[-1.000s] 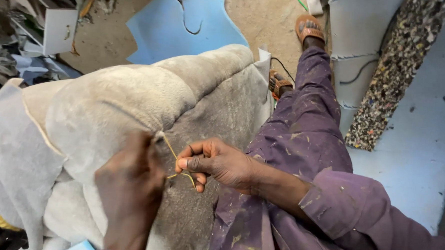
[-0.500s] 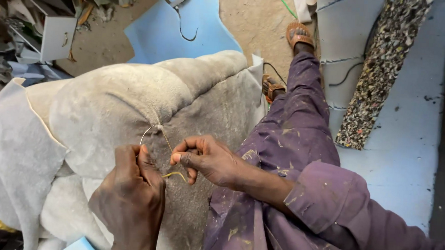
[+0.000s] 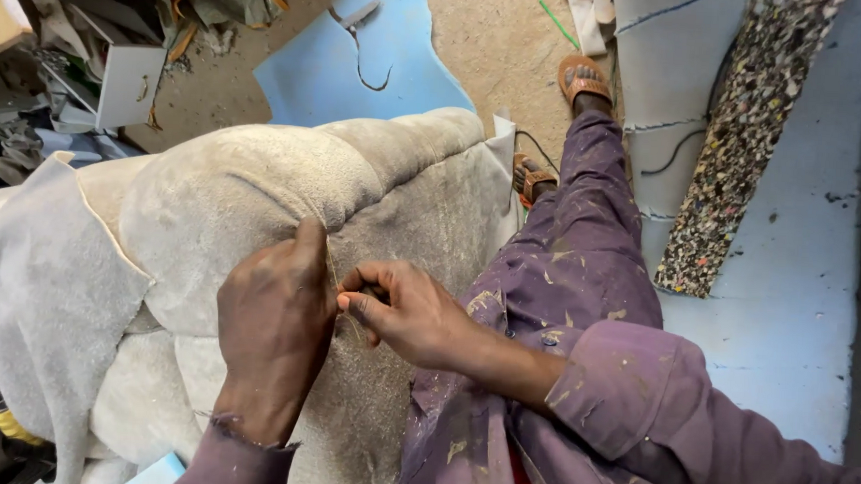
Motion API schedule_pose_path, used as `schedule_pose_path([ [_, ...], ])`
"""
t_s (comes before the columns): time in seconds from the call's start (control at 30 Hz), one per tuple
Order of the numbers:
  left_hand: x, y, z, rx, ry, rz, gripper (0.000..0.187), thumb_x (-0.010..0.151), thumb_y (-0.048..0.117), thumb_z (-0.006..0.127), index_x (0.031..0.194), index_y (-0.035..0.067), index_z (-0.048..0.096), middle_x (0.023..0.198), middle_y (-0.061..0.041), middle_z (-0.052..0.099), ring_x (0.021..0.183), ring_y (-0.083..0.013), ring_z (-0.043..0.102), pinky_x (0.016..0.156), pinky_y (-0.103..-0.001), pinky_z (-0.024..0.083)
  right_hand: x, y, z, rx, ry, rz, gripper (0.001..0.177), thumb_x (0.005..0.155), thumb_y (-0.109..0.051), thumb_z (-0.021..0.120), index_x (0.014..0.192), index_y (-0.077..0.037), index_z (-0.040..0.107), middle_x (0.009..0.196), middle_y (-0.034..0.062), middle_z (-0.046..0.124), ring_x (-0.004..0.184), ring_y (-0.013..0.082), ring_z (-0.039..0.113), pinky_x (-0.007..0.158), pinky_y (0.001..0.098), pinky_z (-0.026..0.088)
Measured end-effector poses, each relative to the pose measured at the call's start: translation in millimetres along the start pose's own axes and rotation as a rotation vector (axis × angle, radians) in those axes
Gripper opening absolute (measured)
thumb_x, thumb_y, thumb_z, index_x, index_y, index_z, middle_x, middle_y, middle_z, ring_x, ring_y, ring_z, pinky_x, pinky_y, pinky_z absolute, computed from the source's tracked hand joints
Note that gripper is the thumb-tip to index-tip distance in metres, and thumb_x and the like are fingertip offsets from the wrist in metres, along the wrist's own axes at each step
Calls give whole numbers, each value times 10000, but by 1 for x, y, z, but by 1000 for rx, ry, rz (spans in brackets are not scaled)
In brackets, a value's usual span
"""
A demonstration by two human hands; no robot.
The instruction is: Hand-sewing a seam on a sofa cushion using a curved needle and thread
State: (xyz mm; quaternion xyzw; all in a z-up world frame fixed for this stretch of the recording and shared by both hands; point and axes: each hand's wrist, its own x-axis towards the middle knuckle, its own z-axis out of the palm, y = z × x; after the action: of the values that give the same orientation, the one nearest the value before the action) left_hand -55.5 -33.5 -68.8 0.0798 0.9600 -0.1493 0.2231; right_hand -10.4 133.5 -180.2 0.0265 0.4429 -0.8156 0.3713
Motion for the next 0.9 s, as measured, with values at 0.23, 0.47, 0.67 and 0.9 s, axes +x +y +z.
schedule_pose_path([
  [0.23,-24,11,-27,-64,-129,-272,386,1332,350,724,1667,226,576,694,32,677,488,-181,602,440,-382,533,-20,-7,28,-892,234,-224,191,1231,-266,766,1080,-151,750,867,71,785,832,370,789,823,594,592],
  [0.47,-1,1,3,-126,80,-27,173,1201,-55,736,1211,118,736,881,-94,795,785,-328,734,719,-504,591,-30,15,46,-978,219,-376,147,1199,-151,705,1066,-95,738,926,124,765,795,363,693,780,553,523],
  [0.67,11,6,-14,-66,-13,29,68,1262,55,688,1243,110,722,995,-141,829,855,-394,778,702,-574,619,-86,18,85,-1160,-78,-504,227,1192,-235,721,1168,-53,855,1283,217,780,1218,431,713,1022,599,532],
  [0.9,-9,-9,-28,-131,67,47,95,1288,167,759,1195,153,747,976,-107,822,792,-389,779,648,-562,569,-35,-60,-8,-531,183,48,245,1175,-162,657,1024,-191,848,880,5,839,746,177,711,629,443,565],
])
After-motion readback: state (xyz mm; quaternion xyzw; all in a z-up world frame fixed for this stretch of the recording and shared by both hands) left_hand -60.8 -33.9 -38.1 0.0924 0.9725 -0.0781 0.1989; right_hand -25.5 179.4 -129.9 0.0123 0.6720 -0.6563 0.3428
